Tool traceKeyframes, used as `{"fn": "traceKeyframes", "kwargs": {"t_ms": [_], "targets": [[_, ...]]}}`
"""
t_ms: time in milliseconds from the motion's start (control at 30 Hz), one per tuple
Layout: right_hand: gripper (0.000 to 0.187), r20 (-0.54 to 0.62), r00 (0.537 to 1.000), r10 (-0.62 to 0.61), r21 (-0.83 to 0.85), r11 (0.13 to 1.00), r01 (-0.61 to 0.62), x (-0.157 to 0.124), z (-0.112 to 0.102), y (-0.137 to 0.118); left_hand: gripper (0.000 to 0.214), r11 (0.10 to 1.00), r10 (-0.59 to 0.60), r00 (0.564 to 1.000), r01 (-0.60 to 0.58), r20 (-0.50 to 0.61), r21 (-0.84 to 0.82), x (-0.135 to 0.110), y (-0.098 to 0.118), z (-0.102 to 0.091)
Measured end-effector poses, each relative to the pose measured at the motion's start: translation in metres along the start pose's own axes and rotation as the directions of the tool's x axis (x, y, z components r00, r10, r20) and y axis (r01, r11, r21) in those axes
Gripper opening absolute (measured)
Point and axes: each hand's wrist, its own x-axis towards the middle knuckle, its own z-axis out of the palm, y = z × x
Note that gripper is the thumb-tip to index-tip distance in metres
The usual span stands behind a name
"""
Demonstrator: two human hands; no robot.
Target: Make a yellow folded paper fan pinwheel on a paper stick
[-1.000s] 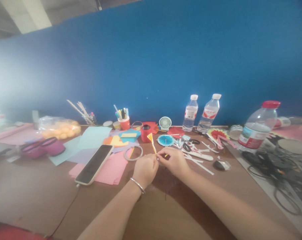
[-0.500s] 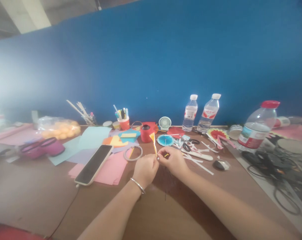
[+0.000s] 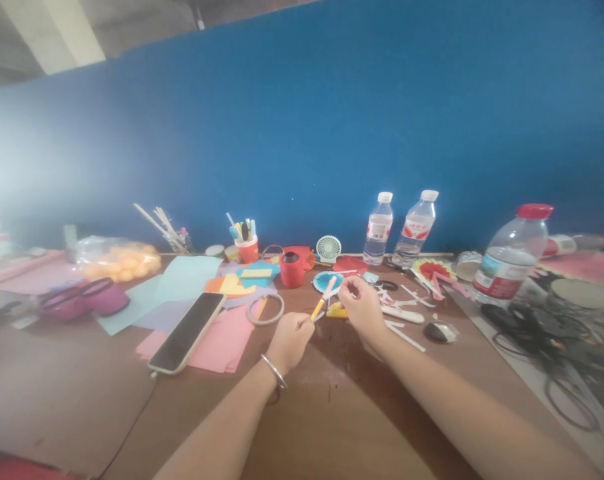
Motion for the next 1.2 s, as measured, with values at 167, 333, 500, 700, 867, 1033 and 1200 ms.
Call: {"fn": "traceKeyframes", "kwargs": {"t_ms": [167, 333, 500, 700, 867, 1033, 1200], "targets": [[0.006, -0.144, 0.975, 0.169, 0.217, 0.967, -0.135, 0.018, -0.012, 0.012, 0.023, 0.974, -0.029, 0.975, 0.077, 0.219, -0.213, -0.001, 0.001, 0.0], [0.004, -0.199, 0.948, 0.25, 0.298, 0.937, -0.185, 0.03, -0.023, 0.02, 0.025, 0.949, -0.038, 0.961, 0.121, 0.274, -0.291, -0.002, -0.001, 0.0], [0.006, -0.236, 0.934, 0.269, 0.264, 0.943, -0.205, 0.039, -0.033, 0.036, 0.025, 0.954, -0.041, 0.958, 0.123, 0.285, -0.274, -0.002, 0.001, -0.002], [0.01, -0.3, 0.922, 0.246, 0.138, 0.967, -0.213, 0.046, -0.051, 0.044, 0.025, 0.97, 0.001, 0.972, 0.056, 0.233, -0.236, -0.001, 0.0, -0.001], [0.015, -0.236, 0.957, 0.169, 0.01, 0.985, -0.171, 0.041, -0.051, 0.035, 0.023, 0.993, 0.012, 0.999, -0.008, 0.034, -0.114, -0.001, 0.0, -0.003], [0.02, 0.117, 0.957, 0.266, 0.291, 0.912, -0.29, 0.026, -0.021, 0.019, 0.025, 0.973, 0.029, 0.997, -0.046, -0.077, -0.228, 0.0, 0.003, -0.004], [0.026, 0.554, 0.805, 0.213, 0.532, 0.653, -0.539, -0.002, 0.007, -0.002, 0.028, 0.838, 0.011, 1.0, -0.003, 0.011, -0.545, 0.001, 0.001, -0.003]]}}
